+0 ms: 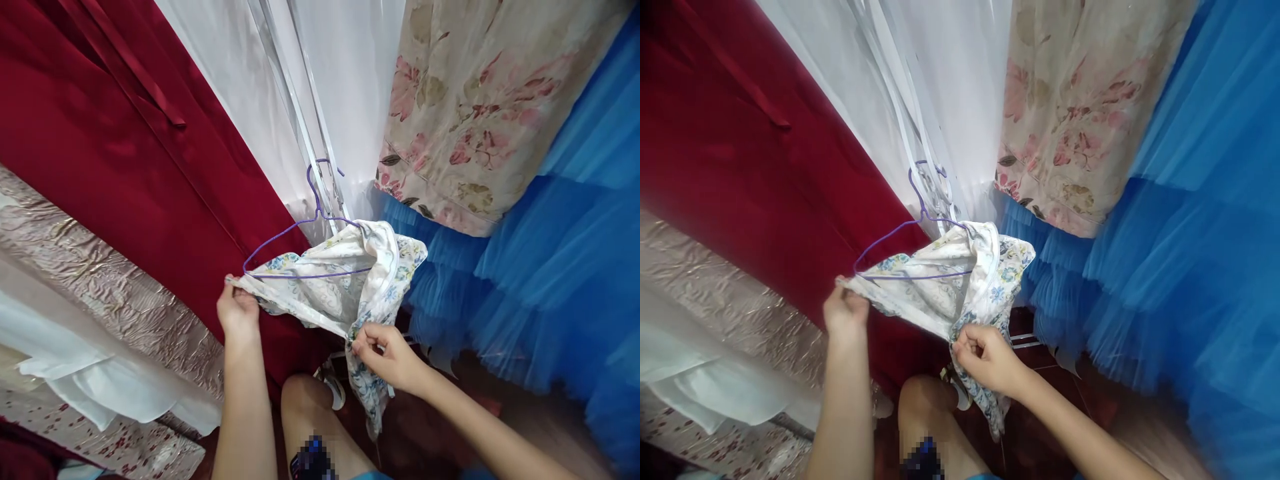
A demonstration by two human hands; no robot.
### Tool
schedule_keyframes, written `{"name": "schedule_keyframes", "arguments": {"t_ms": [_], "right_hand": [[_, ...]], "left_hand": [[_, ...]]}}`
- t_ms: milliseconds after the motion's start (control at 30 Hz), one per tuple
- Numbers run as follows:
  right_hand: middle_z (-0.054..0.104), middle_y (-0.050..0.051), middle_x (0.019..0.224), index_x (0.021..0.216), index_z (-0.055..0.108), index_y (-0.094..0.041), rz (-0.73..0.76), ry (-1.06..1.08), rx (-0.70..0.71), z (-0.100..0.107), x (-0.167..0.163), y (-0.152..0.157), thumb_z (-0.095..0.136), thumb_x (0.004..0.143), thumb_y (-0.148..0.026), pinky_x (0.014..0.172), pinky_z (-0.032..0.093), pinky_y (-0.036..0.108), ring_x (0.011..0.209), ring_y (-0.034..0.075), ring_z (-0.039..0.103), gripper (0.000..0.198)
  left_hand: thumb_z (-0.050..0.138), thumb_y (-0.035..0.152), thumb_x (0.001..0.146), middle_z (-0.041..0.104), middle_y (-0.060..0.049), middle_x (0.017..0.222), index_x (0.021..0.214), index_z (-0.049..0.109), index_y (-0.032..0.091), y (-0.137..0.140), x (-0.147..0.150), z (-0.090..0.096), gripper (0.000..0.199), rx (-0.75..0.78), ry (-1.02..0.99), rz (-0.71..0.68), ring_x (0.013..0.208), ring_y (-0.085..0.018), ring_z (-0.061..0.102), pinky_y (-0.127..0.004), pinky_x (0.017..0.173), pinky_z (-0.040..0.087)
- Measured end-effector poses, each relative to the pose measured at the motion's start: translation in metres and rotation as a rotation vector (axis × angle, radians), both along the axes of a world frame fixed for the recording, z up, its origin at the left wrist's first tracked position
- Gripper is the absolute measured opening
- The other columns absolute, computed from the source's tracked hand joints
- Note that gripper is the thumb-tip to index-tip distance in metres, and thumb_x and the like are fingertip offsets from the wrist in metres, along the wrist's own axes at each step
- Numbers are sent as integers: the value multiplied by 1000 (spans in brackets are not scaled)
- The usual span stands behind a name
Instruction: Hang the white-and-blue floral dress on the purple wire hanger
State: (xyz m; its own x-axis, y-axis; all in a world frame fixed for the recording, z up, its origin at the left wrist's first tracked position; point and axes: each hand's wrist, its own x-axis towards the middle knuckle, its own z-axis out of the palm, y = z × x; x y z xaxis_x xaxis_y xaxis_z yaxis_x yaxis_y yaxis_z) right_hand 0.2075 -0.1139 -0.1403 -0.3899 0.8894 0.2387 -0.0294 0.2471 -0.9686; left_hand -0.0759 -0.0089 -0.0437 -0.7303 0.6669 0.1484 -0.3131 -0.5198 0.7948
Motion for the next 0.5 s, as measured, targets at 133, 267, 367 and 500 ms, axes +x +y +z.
{"name": "schedule_keyframes", "arguments": {"t_ms": [133, 267, 367, 500], "right_hand": [[47, -3, 58, 66, 47, -20, 2, -20, -29, -3, 7, -2, 54, 94, -36, 54, 33, 25, 55, 12, 43, 33], [45, -5, 51, 67, 43, -22, -42, 53, -154, -29, 26, -2, 50, 97, -41, 53, 31, 26, 49, 12, 39, 36], [42, -6, 51, 66, 41, -23, -103, 3, -194, -54, 43, -5, 50, 97, -43, 53, 29, 27, 50, 13, 36, 38], [48, -2, 59, 66, 51, -20, -152, -160, -117, -58, 63, -14, 52, 96, -48, 59, 32, 30, 59, 16, 44, 41]], "left_hand": [[64, 13, 87, 52, 3, 59, 69, 53, 15, -3, 33, -46, 21, -91, -35, -193, 54, -7, 53, -20, 63, 50], [71, 23, 82, 58, 1, 69, 78, 61, 13, -33, 82, -77, 15, -126, -71, -381, 62, -9, 57, -21, 67, 50], [79, 33, 76, 53, 2, 69, 75, 60, 13, -68, 120, -84, 28, -129, -39, -523, 60, -8, 51, -19, 58, 44], [69, 43, 87, 46, 1, 72, 73, 56, 16, -107, 160, -78, 33, -36, 165, -721, 62, -10, 43, -21, 56, 37]]}}
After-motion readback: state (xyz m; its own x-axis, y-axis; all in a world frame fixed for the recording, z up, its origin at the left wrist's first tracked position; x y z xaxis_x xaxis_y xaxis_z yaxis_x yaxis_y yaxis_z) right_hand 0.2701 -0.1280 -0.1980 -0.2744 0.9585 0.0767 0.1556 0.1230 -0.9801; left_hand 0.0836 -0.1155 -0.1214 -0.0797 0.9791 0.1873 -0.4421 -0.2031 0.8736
